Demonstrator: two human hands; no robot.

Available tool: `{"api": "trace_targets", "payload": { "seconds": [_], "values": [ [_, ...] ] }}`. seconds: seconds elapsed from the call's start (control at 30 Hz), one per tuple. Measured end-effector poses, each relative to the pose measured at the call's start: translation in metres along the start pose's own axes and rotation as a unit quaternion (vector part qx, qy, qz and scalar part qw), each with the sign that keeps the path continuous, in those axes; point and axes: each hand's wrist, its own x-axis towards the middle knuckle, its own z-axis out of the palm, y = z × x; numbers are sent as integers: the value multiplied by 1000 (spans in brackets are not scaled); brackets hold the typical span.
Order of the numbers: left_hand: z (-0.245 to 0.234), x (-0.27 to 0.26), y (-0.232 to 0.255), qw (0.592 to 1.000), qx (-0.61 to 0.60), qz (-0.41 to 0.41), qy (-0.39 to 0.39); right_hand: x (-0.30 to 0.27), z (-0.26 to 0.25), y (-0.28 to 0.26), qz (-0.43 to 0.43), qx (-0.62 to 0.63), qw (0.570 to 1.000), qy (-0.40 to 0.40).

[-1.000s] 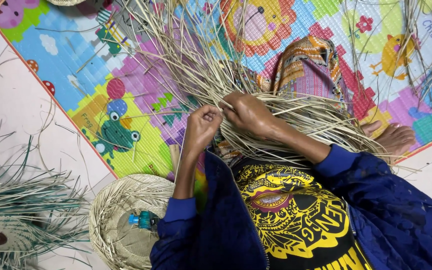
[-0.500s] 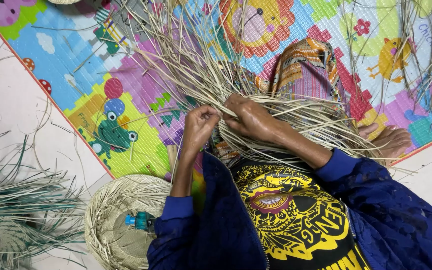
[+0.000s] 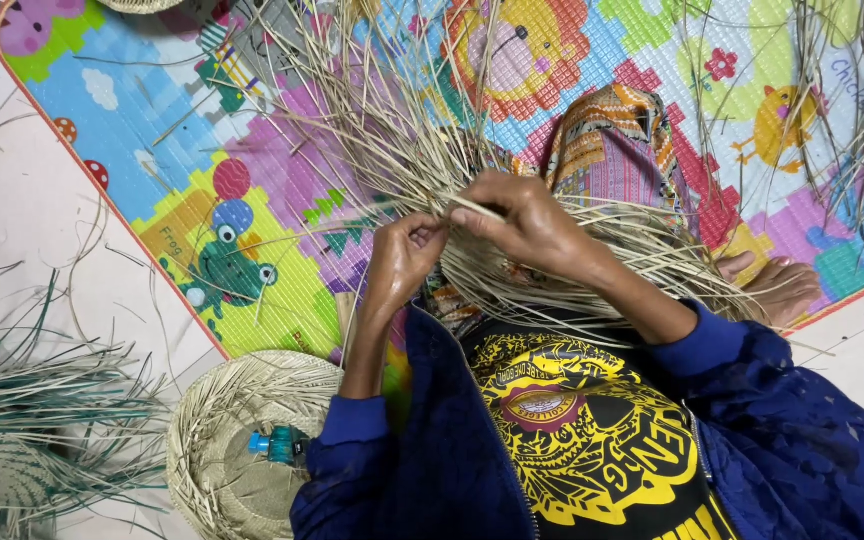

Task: Weaving a hat from dried straw strands while sitting on the floor.

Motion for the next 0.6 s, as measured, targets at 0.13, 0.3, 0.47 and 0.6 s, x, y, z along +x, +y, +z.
{"api": "trace_targets", "payload": {
  "seconds": [0.13, 0.3, 0.47, 0.6],
  "values": [
    [0, 2, -6, 1000, 1, -5, -12, -23, 31, 58, 31, -97, 993, -55],
    [0, 4, -7, 999, 18, -30, -13, -28, 50, 90, 142, -264, 952, -66],
    [-2, 4, -5, 999, 25, -36, -12, -27, 54, 84, 154, -293, 942, -61],
    [-6, 9, -11, 998, -39, -40, -15, -26, 50, 78, 157, -271, 948, -46]
  ]
}}
